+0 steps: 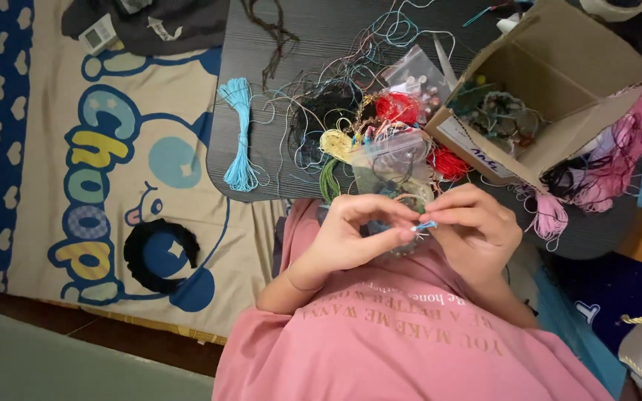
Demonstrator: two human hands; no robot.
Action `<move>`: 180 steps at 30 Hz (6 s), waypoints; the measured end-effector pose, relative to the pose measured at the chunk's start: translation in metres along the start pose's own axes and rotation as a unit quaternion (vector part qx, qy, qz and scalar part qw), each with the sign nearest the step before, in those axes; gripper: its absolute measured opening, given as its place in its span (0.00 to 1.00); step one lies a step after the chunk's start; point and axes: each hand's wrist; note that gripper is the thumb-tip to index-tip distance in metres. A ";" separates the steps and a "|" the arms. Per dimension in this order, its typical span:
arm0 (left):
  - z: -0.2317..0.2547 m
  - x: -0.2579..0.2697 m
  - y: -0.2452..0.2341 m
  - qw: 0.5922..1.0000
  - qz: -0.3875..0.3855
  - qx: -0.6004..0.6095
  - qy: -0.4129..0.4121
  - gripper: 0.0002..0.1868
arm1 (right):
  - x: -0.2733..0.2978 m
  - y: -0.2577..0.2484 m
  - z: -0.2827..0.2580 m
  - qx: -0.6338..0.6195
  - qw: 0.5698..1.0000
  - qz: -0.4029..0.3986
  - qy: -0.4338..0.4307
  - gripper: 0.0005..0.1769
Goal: Organizing beads and handmade bracelets into storage containers and boxes.
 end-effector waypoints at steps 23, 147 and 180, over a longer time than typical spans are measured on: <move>-0.007 0.009 -0.011 0.990 -0.004 0.103 -0.098 0.12 | -0.004 -0.006 -0.007 -0.055 0.991 -0.022 0.120 0.24; 0.039 -0.050 -0.015 0.928 -0.365 0.072 0.014 0.67 | -0.097 -0.029 -0.115 0.142 0.900 -0.406 -0.073 0.09; 0.056 -0.025 0.010 0.935 -0.267 -0.181 0.146 0.52 | -0.055 -0.047 -0.077 0.186 0.874 -0.199 -0.401 0.08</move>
Point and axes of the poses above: each hand's wrist, its own x-axis away from the middle knuckle, its own y-axis out of the palm, z = x × y, and after that the axes turned 8 degrees about y, right-handed
